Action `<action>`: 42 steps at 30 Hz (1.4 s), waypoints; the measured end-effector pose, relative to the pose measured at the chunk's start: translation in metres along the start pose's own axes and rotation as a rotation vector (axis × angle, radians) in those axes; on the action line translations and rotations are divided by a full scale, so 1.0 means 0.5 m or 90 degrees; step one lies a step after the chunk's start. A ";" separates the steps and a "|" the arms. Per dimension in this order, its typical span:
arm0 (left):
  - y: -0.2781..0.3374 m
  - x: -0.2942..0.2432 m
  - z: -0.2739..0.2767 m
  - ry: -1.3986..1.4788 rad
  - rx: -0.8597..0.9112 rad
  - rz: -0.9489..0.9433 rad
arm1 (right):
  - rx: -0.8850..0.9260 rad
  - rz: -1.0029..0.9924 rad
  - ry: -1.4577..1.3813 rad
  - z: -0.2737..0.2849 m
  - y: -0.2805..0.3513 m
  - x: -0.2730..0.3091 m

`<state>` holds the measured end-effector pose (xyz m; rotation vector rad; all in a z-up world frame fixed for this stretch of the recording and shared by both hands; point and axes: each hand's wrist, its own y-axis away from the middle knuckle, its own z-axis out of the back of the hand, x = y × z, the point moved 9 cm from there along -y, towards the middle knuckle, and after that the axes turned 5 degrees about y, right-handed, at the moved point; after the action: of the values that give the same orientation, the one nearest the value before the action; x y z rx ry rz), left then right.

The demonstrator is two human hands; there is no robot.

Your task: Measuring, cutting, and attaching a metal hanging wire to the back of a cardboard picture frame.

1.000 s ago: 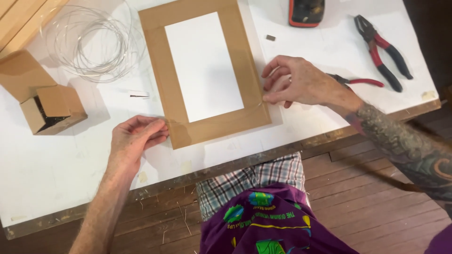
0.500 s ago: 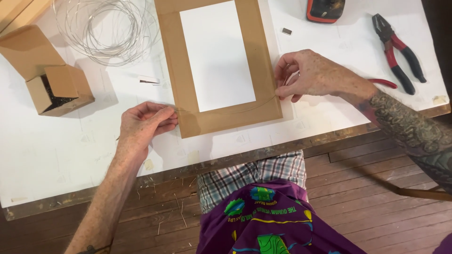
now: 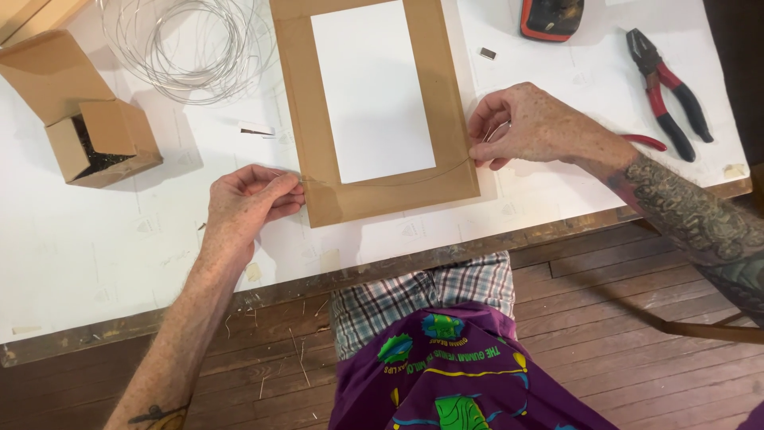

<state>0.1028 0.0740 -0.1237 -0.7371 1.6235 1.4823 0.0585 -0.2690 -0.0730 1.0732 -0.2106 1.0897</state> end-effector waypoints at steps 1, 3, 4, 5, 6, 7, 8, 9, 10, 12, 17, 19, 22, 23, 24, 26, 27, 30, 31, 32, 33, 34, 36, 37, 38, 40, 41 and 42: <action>0.000 0.001 0.001 -0.001 0.000 0.001 | -0.002 0.000 0.001 -0.001 0.001 0.000; 0.004 -0.002 -0.001 0.000 0.001 -0.003 | -0.004 -0.002 0.003 -0.001 -0.002 -0.002; 0.006 -0.004 -0.001 -0.001 0.001 -0.007 | -0.005 -0.004 0.004 -0.001 -0.003 -0.004; 0.007 -0.004 -0.001 0.000 0.002 -0.008 | -0.006 -0.005 0.005 -0.002 -0.001 0.000; 0.008 -0.005 -0.002 -0.003 0.003 -0.011 | -0.008 -0.010 0.017 -0.003 0.002 0.003; 0.009 -0.007 -0.003 -0.006 0.005 -0.015 | -0.011 -0.016 0.030 -0.003 0.005 0.007; 0.010 -0.009 -0.003 -0.004 0.006 -0.017 | -0.013 -0.016 0.031 0.000 0.011 0.015; 0.012 -0.011 -0.003 -0.008 0.006 -0.019 | -0.020 -0.020 0.045 0.003 0.017 0.021; 0.013 -0.012 -0.004 -0.012 0.007 -0.021 | -0.027 -0.024 0.058 0.007 0.023 0.027; 0.016 -0.014 -0.005 -0.013 0.012 -0.026 | -0.027 -0.023 0.061 0.006 0.023 0.029; 0.018 -0.012 -0.004 0.005 0.019 -0.042 | -0.031 -0.025 0.061 0.004 0.023 0.032; 0.016 -0.010 -0.004 0.016 0.017 -0.041 | -0.033 -0.036 0.072 0.004 0.023 0.029; 0.022 -0.014 -0.004 0.019 0.018 -0.053 | -0.041 -0.042 0.089 0.000 0.033 0.038; 0.021 -0.013 -0.004 0.022 0.018 -0.055 | -0.042 -0.040 0.092 0.000 0.028 0.035; 0.021 -0.013 -0.004 0.024 0.020 -0.062 | -0.050 -0.037 0.114 0.001 0.023 0.034; 0.023 -0.012 -0.004 0.027 0.020 -0.069 | -0.056 -0.032 0.136 -0.005 0.014 0.031; 0.024 -0.011 -0.003 0.037 0.015 -0.067 | -0.064 -0.022 0.183 -0.008 0.010 0.034; 0.024 -0.003 -0.002 0.059 0.008 -0.071 | -0.126 0.069 0.358 -0.025 -0.011 0.031; 0.022 -0.003 -0.002 0.070 0.007 -0.079 | -0.179 0.150 0.487 -0.031 -0.015 0.044; 0.028 -0.006 -0.004 0.070 0.009 -0.085 | -0.185 0.151 0.487 -0.039 -0.009 0.038; 0.034 -0.010 -0.003 0.064 0.000 -0.096 | -0.226 0.180 0.519 -0.044 0.001 0.043; 0.041 -0.015 -0.003 0.059 -0.009 -0.108 | -0.268 0.208 0.551 -0.048 0.013 0.048; 0.049 -0.016 0.003 0.019 -0.031 -0.150 | -0.323 0.233 0.507 -0.042 0.050 0.070; 0.053 -0.025 0.011 -0.020 -0.055 -0.189 | -0.373 0.260 0.463 -0.034 0.070 0.087; 0.092 -0.022 -0.002 -0.020 -0.057 -0.198 | -0.381 0.266 0.463 -0.032 0.096 0.102; 0.226 -0.116 -0.036 -0.048 -0.075 -0.608 | -0.561 0.408 0.214 0.028 0.192 0.153; 0.241 -0.110 -0.055 -0.048 -0.073 -0.618 | -0.570 0.412 0.213 0.028 0.203 0.165; 0.315 -0.127 -0.099 -0.180 -0.078 -0.861 | -0.673 0.499 0.123 0.044 0.247 0.178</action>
<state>-0.0062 0.0420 0.0119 -1.2513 0.4969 0.6046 0.0117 -0.2261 0.0669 -0.1110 -0.9811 1.4752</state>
